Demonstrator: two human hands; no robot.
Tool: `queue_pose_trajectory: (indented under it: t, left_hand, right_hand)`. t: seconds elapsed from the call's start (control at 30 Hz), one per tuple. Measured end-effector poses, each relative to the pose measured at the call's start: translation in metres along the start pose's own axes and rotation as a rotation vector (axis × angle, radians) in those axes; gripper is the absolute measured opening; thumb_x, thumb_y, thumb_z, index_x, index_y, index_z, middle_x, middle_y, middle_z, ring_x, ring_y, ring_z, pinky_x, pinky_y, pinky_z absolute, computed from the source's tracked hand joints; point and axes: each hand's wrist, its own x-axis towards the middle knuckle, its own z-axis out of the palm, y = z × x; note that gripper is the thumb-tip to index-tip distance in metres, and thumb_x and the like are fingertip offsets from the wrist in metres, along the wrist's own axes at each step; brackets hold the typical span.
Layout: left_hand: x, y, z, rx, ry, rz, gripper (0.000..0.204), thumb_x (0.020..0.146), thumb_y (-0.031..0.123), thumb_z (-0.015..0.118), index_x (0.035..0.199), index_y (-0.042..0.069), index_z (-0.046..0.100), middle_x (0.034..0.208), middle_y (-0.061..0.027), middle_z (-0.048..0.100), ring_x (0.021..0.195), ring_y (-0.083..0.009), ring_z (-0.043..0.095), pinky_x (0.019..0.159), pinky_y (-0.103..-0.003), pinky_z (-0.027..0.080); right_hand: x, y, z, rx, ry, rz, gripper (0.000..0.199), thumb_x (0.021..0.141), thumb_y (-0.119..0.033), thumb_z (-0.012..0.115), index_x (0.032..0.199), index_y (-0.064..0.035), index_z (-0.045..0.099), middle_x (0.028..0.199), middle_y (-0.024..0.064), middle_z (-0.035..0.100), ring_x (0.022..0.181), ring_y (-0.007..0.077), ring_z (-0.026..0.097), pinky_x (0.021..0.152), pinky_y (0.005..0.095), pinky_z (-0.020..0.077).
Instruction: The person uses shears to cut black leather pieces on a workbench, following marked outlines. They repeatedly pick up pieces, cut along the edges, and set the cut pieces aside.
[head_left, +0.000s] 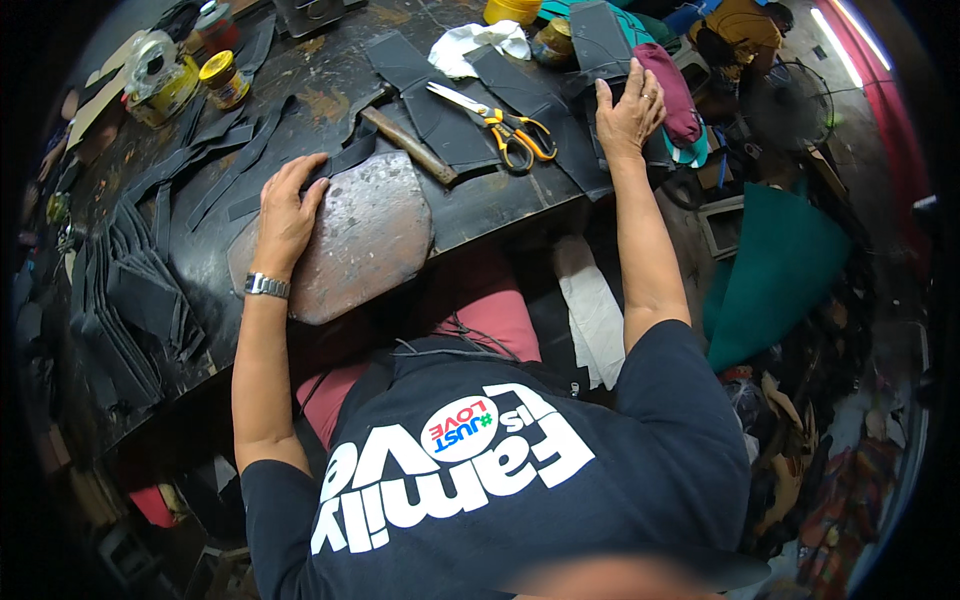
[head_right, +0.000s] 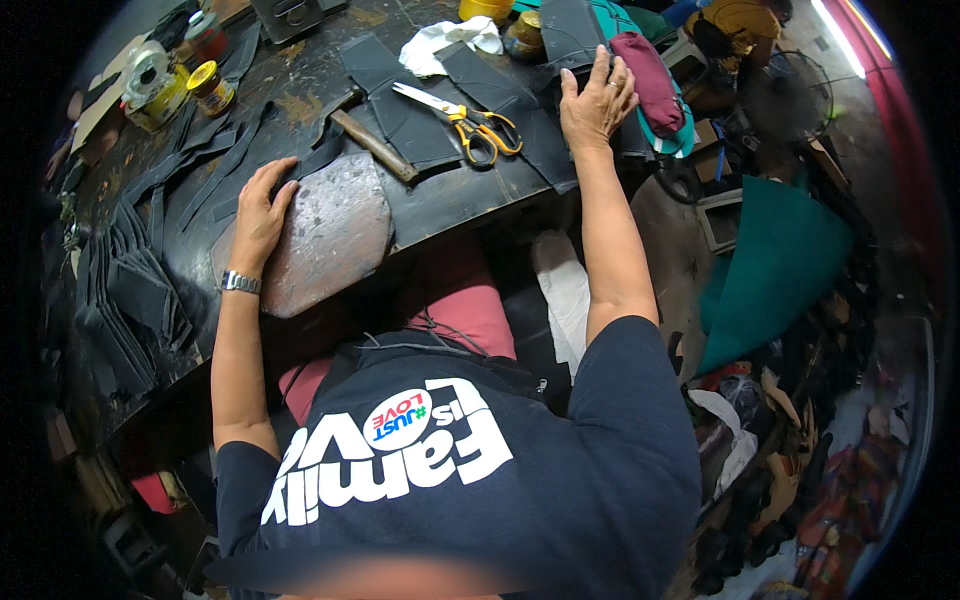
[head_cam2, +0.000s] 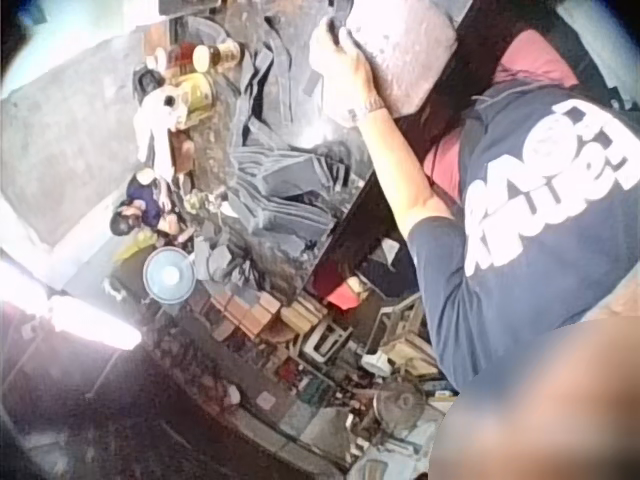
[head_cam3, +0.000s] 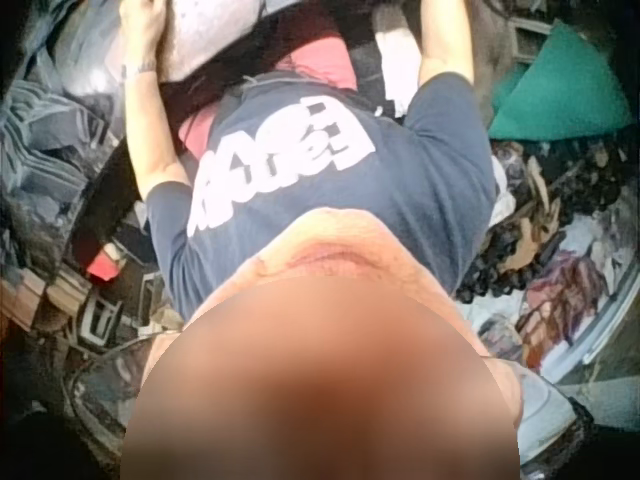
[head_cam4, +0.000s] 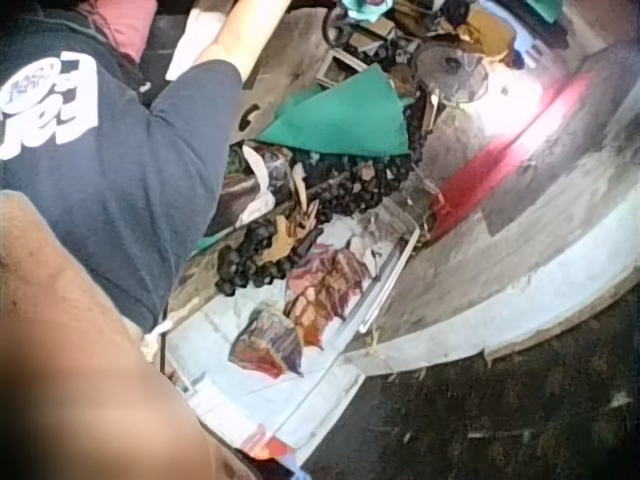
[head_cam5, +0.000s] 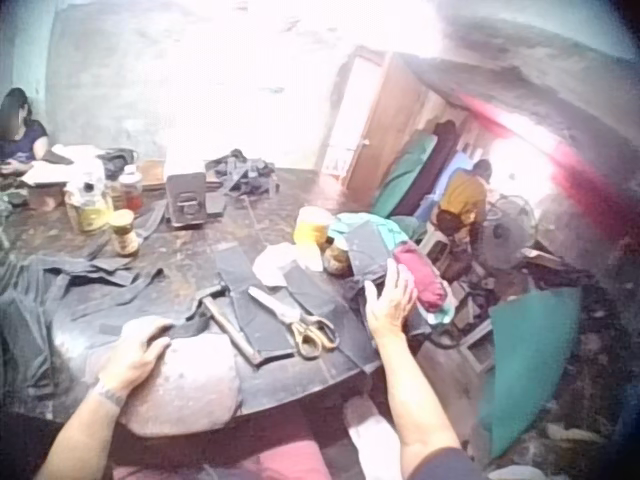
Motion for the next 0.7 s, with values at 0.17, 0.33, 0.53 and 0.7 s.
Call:
queue_pose_trajectory:
  t: [0.17, 0.33, 0.53, 0.7]
  left_hand:
    - [0.000, -0.004, 0.003, -0.035, 0.074, 0.028, 0.032, 0.085, 0.016, 0.065, 0.116, 0.010, 0.063, 0.119, -0.0111, 0.061, 0.115, -0.0293, 0.054, 0.101, -0.040, 0.036]
    - [-0.001, 0.003, 0.000, 0.027, 0.132, 0.044, 0.028, 0.083, 0.015, 0.066, 0.111, 0.010, 0.066, 0.119, -0.0102, 0.060, 0.114, -0.0299, 0.054, 0.100, -0.041, 0.037]
    - [0.019, 0.026, -0.003, -0.093, 0.158, 0.113, 0.020, 0.083, 0.015, 0.065, 0.102, 0.010, 0.070, 0.111, -0.0109, 0.063, 0.104, -0.0297, 0.057, 0.092, -0.038, 0.044]
    - [0.079, 0.038, 0.029, 0.048, -0.015, 0.021, 0.026, 0.089, 0.028, 0.060, 0.106, 0.011, 0.071, 0.112, -0.0133, 0.062, 0.107, -0.0313, 0.056, 0.096, -0.039, 0.042]
  right_hand:
    - [-0.015, -0.043, -0.020, 0.287, -0.004, -0.178, 0.047, 0.081, -0.032, 0.068, 0.121, -0.0108, 0.057, 0.122, 0.0124, 0.054, 0.119, 0.0299, 0.046, 0.101, 0.0448, 0.0320]
    - [-0.027, -0.066, -0.009, 0.464, -0.493, 0.027, 0.041, 0.083, -0.028, 0.066, 0.118, -0.0081, 0.059, 0.110, 0.0199, 0.062, 0.104, 0.0384, 0.057, 0.091, 0.0445, 0.0451]
    - [-0.019, -0.062, 0.015, 0.181, -0.921, 0.201, 0.063, 0.079, -0.039, 0.070, 0.133, -0.0149, 0.048, 0.128, 0.0219, 0.054, 0.119, 0.0355, 0.052, 0.098, 0.0402, 0.0428]
    - [-0.033, -0.061, 0.019, 0.550, -0.677, 0.282, 0.057, 0.069, -0.030, 0.080, 0.120, -0.0122, 0.059, 0.107, 0.0148, 0.059, 0.099, 0.0290, 0.058, 0.086, 0.0389, 0.0472]
